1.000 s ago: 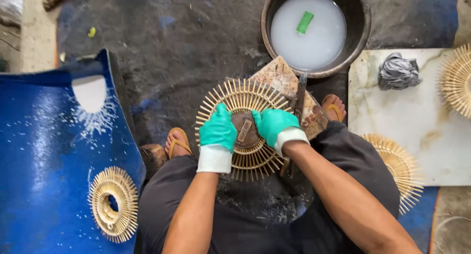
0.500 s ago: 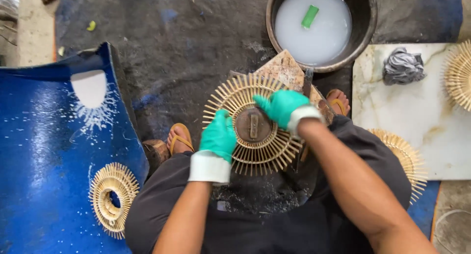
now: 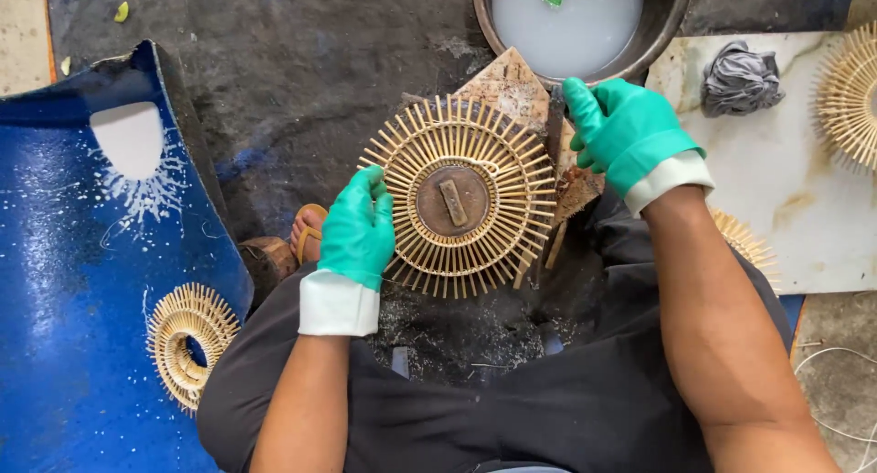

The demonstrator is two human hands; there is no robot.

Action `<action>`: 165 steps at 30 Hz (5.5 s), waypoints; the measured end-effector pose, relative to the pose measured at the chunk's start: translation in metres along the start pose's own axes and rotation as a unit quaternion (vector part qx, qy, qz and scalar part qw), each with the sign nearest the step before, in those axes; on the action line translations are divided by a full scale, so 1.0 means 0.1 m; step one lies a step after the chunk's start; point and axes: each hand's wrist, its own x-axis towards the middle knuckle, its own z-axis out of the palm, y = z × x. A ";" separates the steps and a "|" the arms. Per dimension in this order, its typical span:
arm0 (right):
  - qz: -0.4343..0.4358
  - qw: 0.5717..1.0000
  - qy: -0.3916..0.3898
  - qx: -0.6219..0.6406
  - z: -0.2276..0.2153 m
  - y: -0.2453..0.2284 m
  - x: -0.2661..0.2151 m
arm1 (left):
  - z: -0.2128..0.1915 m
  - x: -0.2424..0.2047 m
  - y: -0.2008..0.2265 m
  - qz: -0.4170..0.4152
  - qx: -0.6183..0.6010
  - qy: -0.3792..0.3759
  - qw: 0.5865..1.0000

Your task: Scraping and finishing a circular bamboo structure using a metal blade in a workshop.

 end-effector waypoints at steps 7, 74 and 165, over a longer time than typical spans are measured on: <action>-0.141 0.962 -0.063 -0.227 0.49 -0.11 0.01 | 0.24 -0.09 0.15 -0.028 0.167 -0.104 0.980; -0.014 0.951 -0.096 -0.292 1.01 1.95 0.49 | 0.70 -0.01 0.66 0.132 0.345 -0.137 0.919; -0.119 0.970 0.134 -0.167 0.67 1.32 -0.03 | 0.87 0.14 0.43 0.135 0.371 -0.084 0.915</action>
